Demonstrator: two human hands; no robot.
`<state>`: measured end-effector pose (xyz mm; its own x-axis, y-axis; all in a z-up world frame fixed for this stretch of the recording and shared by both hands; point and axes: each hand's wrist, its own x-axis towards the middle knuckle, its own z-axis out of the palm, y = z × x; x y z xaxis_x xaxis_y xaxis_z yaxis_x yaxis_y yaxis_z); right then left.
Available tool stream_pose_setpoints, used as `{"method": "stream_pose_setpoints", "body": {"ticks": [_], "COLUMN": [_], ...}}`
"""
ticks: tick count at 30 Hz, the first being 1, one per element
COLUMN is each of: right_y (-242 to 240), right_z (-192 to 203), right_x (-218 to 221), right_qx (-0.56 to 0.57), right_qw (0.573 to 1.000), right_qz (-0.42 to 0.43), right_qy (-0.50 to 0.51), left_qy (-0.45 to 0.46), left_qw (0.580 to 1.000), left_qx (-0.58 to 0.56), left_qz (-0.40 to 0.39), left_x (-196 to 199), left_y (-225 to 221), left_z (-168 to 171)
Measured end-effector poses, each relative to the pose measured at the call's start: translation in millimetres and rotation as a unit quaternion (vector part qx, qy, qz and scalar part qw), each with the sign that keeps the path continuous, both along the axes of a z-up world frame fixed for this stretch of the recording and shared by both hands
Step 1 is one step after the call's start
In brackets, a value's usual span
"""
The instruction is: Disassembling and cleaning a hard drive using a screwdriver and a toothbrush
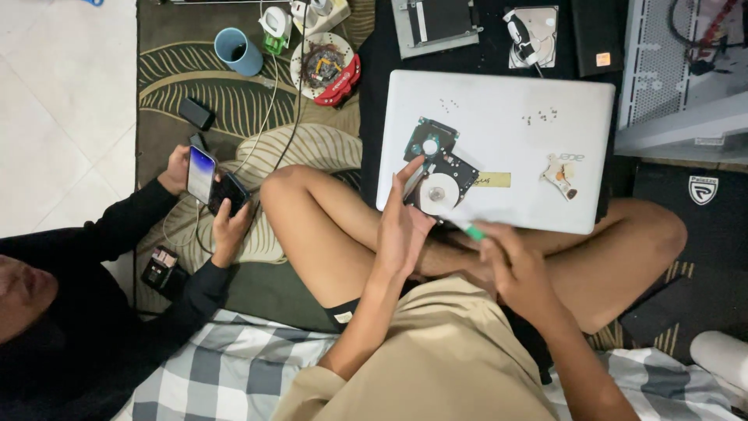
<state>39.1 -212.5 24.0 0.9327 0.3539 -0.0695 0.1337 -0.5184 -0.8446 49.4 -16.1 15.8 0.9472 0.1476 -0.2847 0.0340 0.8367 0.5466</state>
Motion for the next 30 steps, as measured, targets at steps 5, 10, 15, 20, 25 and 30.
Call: {"method": "stream_pose_setpoints", "body": {"ticks": [5, 10, 15, 20, 25, 30], "right_y": [6, -9, -10, -16, -11, -20], "right_z": [10, -8, 29, 0, -6, -15], "right_x": [-5, 3, 27, 39, 43, 44], "right_qx": [-0.022, 0.083, -0.061, -0.18, -0.228, -0.2], "right_qw": [1.0, 0.995, 0.978, 0.934, 0.913, 0.909], "right_qz": [0.0, -0.055, -0.034, -0.016, -0.03, -0.071], "right_qy": [-0.01, 0.028, -0.199, -0.307, -0.337, -0.358], "left_qy": [0.011, 0.01, 0.009, -0.013, 0.012, 0.007], "left_qw": [1.0, 0.999, 0.993, 0.993, 0.987, 0.987], "left_qx": [-0.014, 0.039, 0.111, 0.109, 0.148, 0.157], "left_qz": [0.011, 0.032, 0.036, 0.041, 0.059, 0.039], "left_x": [-1, -1, -8, -15, -19, -23], "left_y": [-1, -3, 8, 18, 20, 22], "left_z": [-15, -24, 10, -9, -10, -15]}}
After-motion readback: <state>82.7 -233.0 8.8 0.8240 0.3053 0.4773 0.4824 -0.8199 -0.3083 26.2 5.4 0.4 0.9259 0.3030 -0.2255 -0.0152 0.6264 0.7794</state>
